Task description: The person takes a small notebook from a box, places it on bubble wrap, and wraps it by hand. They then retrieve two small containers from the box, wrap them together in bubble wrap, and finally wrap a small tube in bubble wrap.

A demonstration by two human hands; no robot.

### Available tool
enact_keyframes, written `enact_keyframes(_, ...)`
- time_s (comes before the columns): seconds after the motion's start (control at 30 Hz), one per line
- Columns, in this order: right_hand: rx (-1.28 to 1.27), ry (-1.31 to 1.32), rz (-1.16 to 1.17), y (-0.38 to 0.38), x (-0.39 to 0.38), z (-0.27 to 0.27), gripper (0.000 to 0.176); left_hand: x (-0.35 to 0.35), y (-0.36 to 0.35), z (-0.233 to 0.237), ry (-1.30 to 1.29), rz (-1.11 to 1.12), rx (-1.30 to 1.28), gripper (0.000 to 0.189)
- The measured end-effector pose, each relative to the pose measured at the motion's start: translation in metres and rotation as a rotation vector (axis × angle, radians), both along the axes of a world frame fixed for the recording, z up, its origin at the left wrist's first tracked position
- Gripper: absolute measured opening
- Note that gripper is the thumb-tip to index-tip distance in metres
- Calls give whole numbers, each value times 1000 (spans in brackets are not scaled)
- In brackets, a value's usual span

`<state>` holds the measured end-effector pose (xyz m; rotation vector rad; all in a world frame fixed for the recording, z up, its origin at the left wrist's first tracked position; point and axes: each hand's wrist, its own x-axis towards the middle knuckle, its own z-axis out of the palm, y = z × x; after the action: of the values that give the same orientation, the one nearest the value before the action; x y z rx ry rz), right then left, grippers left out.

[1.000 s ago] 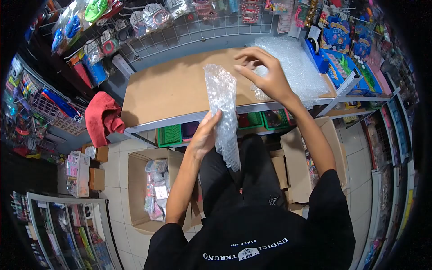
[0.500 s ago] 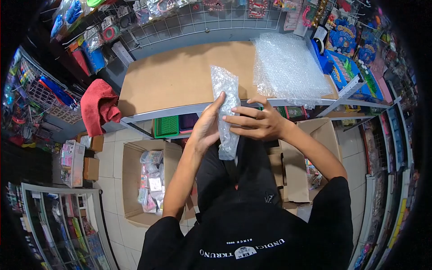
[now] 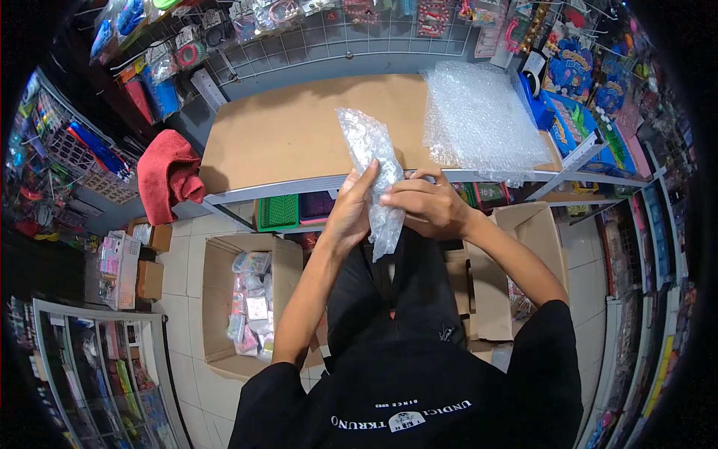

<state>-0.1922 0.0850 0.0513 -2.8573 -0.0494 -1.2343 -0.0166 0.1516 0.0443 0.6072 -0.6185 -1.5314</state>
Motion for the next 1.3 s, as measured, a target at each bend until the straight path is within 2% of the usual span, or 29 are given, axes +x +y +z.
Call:
enact_keyframes(0.03,64,-6,-16,2,1,0,34,0,-1,-2,-6,8,2,34)
enact_keyframes(0.23,-24,94,-23,3,2,8,39,-3,-1,-14,-32,90,-36,37)
enact_keyframes(0.33,98,99,-17,2,0,7,33,-6,0,-15,-16,88,-52,39)
enact_keyframes(0.47,261,-171,-152,5,7,3,22,-16,-1,-19,11,124,-109,43)
enact_keyframes(0.63,543,-311,-158,11,17,-10,24,-16,-3,-27,0,132,-168,42)
enact_keyframes(0.73,753,-432,-107,17,25,-18,22,-18,1,-22,1,114,-133,53)
enact_keyframes(0.8,892,-548,-38,23,32,-20,19,-24,3,-16,27,176,-129,48)
enact_keyframes(0.83,921,-560,-37,25,33,-22,21,-27,3,-15,42,205,-125,46)
enact_keyframes(0.9,980,-581,-36,29,37,-20,28,-23,2,-20,45,153,-140,54)
enact_keyframes(1.0,1331,-787,99,37,42,3,46,-17,0,-27,186,102,-160,64)
enact_keyframes(1.03,1377,-718,107,34,40,1,50,-16,1,-27,257,89,-163,67)
enact_keyframes(1.1,1464,-583,119,23,34,-3,58,-18,3,-25,72,126,-211,73)
enact_keyframes(1.13,1470,-591,127,22,34,-4,55,-19,4,-24,-20,143,-236,76)
enact_keyframes(1.23,1715,-443,138,21,26,4,55,-17,7,-23,-164,139,-211,87)
enact_keyframes(1.3,1745,-427,151,22,24,0,55,-14,6,-27,-217,91,-215,91)
